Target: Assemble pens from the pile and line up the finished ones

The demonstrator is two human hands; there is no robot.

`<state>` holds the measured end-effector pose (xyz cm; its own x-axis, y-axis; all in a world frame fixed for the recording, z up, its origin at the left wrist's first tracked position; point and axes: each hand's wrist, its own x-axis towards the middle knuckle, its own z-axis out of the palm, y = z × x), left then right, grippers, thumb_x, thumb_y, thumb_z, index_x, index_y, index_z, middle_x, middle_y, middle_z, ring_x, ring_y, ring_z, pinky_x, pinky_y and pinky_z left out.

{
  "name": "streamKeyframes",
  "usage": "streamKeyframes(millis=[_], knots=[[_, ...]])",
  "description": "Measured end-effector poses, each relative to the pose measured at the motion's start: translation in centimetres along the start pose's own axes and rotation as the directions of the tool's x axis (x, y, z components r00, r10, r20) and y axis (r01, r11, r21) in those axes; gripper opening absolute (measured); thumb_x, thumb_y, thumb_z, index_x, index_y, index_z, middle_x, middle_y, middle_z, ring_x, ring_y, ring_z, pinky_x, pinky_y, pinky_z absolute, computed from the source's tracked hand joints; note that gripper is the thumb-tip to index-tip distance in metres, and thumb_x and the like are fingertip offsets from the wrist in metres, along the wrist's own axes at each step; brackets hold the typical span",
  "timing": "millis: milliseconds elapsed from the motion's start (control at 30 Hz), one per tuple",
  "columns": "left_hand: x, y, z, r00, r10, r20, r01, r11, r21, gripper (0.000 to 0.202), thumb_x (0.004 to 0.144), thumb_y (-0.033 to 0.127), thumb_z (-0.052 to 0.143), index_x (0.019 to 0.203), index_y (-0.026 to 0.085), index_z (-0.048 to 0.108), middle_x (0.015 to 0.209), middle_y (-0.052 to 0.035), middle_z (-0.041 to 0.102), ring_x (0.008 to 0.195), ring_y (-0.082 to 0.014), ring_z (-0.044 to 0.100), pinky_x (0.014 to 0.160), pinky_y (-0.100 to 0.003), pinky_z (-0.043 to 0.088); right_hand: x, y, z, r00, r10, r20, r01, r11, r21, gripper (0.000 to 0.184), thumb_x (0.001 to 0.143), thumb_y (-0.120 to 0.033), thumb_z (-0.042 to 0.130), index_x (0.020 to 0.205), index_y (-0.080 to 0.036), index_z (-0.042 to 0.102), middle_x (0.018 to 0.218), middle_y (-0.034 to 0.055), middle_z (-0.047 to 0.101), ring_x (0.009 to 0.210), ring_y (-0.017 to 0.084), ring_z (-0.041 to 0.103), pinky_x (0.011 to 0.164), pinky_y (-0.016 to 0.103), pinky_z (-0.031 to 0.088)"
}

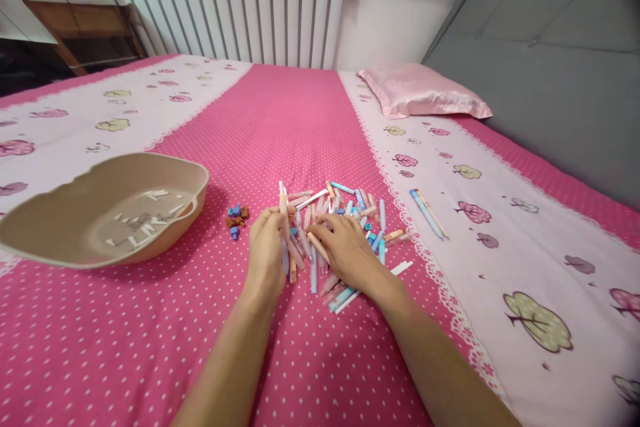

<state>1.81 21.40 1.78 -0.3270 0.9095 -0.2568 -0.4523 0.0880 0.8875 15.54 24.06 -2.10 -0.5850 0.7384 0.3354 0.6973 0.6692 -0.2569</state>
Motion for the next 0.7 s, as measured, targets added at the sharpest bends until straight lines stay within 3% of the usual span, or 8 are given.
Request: streamKeyframes(millis=[133,367,567,700], knots=[[-0.14,0.21,0.11,0.999,0.038,0.004,-0.038,0.996,0.077,0.025,0.072,0.026,0.049,0.091,0.013,0.059,0.042,0.0071,0.042,0.021,-0.0109,0.035,0.019,-0.02,0.024,-0.11,0.1,0.17,1.0,-0.027,0.013,0.027,0.999,0.025,0.028,0.097,-0.03,0.033,0.106,-0.02,0.057,0.132,0.0069,0.052,0.121,0.022,0.043,0.102,0.042,0.025],[-0.11,0.24,0.27,0.999,0.036,-0.022,-0.034,0.996,0.081,0.025,0.07,0.025,0.05,0.091,0.013,0.059,0.041,0.0074,0.04,0.023,-0.0093,0.036,0.021,-0.018,0.023,-0.27,0.15,-0.13,0.998,-0.019,0.059,0.018,0.999,0.032,0.021,0.094,-0.025,0.04,0.108,-0.022,0.057,0.109,0.0053,0.06,0.104,0.02,0.049,0.094,0.036,0.031],[0.02,0.07,0.09,0.998,0.05,-0.048,-0.046,0.995,0.085,0.027,0.068,0.027,0.052,0.088,0.014,0.062,0.042,0.0048,0.043,0.03,-0.0122,0.044,0.023,-0.018,0.024,-0.16,0.11,-0.23,0.998,0.028,0.061,-0.028,1.0,0.007,0.022,0.093,-0.024,0.042,0.108,-0.019,0.057,0.103,0.0072,0.06,0.1,0.021,0.05,0.092,0.036,0.033],[0.07,0.02,0.07,0.998,0.053,-0.039,-0.05,0.996,0.077,0.025,0.067,0.028,0.053,0.086,0.014,0.061,0.044,0.0047,0.045,0.029,-0.0109,0.043,0.023,-0.018,0.023,-0.1,0.17,-0.15,0.997,0.026,0.07,-0.026,1.0,0.001,0.025,0.094,-0.024,0.04,0.112,-0.02,0.057,0.106,0.0072,0.061,0.102,0.021,0.05,0.093,0.037,0.033]])
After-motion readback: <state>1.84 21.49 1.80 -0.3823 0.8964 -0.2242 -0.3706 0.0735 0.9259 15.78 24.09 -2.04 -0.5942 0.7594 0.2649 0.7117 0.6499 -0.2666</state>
